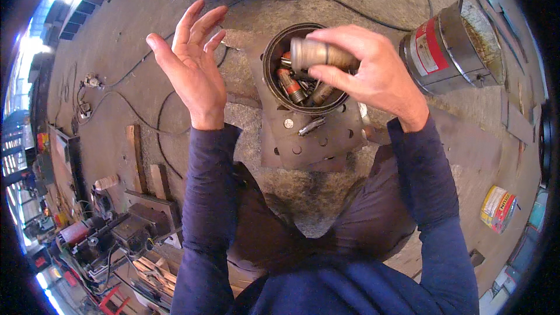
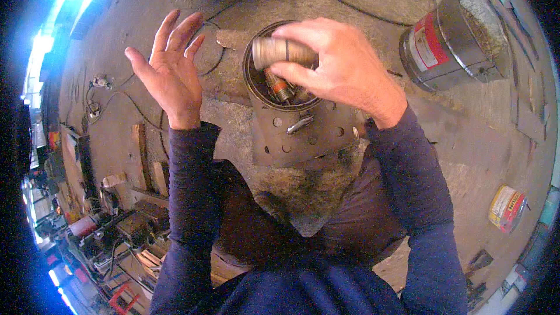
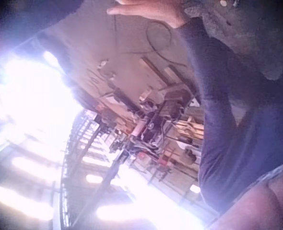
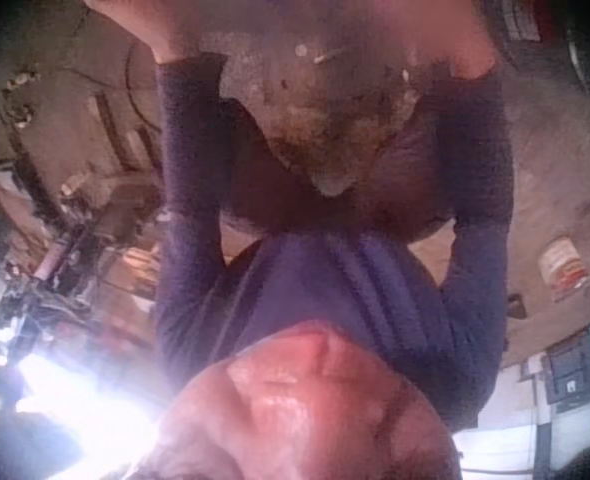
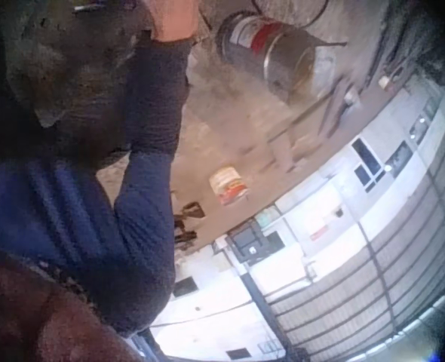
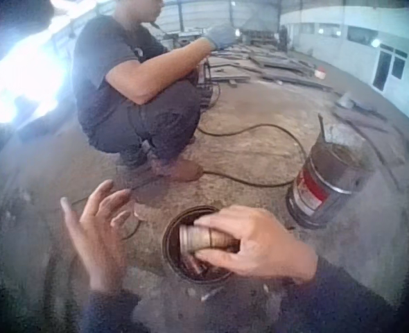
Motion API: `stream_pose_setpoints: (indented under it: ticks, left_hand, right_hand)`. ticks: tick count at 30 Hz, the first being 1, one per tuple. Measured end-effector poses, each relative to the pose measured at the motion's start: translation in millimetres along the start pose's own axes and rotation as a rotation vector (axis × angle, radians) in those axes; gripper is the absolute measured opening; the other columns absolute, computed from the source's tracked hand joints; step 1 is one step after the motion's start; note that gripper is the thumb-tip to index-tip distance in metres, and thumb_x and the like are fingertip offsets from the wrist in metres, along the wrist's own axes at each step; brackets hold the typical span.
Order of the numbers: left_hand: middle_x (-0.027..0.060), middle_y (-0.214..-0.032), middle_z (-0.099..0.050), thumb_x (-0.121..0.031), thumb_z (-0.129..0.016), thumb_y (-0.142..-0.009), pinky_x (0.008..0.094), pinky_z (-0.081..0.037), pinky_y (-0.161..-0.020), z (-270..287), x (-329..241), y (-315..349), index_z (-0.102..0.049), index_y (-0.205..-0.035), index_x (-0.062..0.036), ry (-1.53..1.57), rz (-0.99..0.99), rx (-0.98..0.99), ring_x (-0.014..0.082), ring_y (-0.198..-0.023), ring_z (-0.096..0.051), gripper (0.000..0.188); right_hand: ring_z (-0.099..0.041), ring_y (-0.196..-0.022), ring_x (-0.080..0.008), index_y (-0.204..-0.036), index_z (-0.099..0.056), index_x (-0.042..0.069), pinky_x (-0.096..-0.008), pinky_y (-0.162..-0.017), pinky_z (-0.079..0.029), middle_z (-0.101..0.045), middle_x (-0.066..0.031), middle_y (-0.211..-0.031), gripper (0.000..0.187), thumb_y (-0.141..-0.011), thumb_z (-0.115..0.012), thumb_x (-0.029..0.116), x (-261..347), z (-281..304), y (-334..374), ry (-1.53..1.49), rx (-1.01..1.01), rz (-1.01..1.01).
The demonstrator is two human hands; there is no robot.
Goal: The person sits on the floor and repeatedly picks up small metal parts from a tin can, inspects them by turning them over, and places them back into the can. The person then stands and places a part into a hole in a metal plate on the floor.
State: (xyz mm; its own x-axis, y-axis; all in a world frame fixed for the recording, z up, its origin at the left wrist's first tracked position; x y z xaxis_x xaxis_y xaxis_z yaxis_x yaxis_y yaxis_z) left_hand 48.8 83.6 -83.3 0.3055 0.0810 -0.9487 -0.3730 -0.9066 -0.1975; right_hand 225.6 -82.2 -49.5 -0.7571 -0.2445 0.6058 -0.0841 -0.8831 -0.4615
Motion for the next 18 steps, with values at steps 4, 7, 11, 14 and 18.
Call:
stream_pose_setpoints:
  ticks: [4,7,11,14,18]
  left_hand:
    - [0.0278,-0.128,-0.067,-0.072,-0.019,-0.104,0.0438,-0.046,-0.103,23,24,2,-0.056,-0.138,0.0081,0.062,0.141,-0.085,0.0368,-0.123,-0.061,0.094]
    - [0.0271,-0.123,-0.069,-0.067,-0.024,-0.106,0.0421,-0.050,-0.098,28,30,1,-0.058,-0.134,0.0088,0.041,0.165,-0.097,0.0351,-0.117,-0.065,0.088]
    - [0.0246,-0.116,-0.072,-0.061,-0.033,-0.108,0.0394,-0.053,-0.091,31,40,0,-0.061,-0.129,0.0085,0.019,0.217,-0.122,0.0315,-0.109,-0.069,0.078]
    - [0.0223,-0.113,-0.073,-0.057,-0.039,-0.108,0.0368,-0.054,-0.086,28,47,2,-0.063,-0.126,0.0077,-0.053,0.259,-0.107,0.0292,-0.104,-0.071,0.071]
    - [0.0191,-0.112,-0.075,-0.058,-0.044,-0.106,0.0363,-0.054,-0.085,34,63,0,-0.066,-0.122,0.0050,-0.150,0.288,-0.076,0.0264,-0.102,-0.072,0.069]
  right_hand:
    - [-0.072,-0.095,-0.0204,-0.113,-0.075,-0.001,-0.0321,-0.086,-0.055,-0.076,-0.0140,-0.100,0.034,-0.088,-0.081,0.021,-11,-2,-1,-0.012,0.074,-0.153]
    - [-0.073,-0.092,-0.0194,-0.109,-0.075,-0.001,-0.0306,-0.084,-0.056,-0.077,-0.0129,-0.100,0.023,-0.093,-0.075,0.015,-24,1,-4,-0.108,-0.006,-0.250]
    - [-0.072,-0.086,-0.0303,-0.109,-0.073,-0.001,-0.0373,-0.078,-0.056,-0.074,-0.0157,-0.093,0.019,-0.095,-0.067,0.010,-31,-44,-5,0.025,0.131,-0.065]
    - [-0.071,-0.087,-0.0420,-0.093,-0.074,-0.002,-0.0486,-0.078,-0.059,-0.073,-0.0250,-0.096,0.017,-0.087,-0.063,0.009,-48,-101,-3,0.241,0.326,-0.043]
    - [-0.074,-0.085,-0.0412,-0.084,-0.075,-0.002,-0.0513,-0.076,-0.060,-0.074,-0.0249,-0.088,0.018,-0.083,-0.064,0.012,-77,-144,-6,0.457,0.450,-0.196]
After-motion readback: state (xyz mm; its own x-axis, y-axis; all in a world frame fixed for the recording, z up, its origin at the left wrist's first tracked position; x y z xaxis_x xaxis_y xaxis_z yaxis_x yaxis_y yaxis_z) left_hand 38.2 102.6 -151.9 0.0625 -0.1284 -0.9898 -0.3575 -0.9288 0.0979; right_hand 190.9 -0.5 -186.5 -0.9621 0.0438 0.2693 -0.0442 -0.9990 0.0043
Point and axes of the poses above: each hand's wrist, its own y-axis away from the middle knuckle, its own z-axis out of the back of the hand, x = y × z, the point moved 9 cm from there along -y, towards the middle knuckle
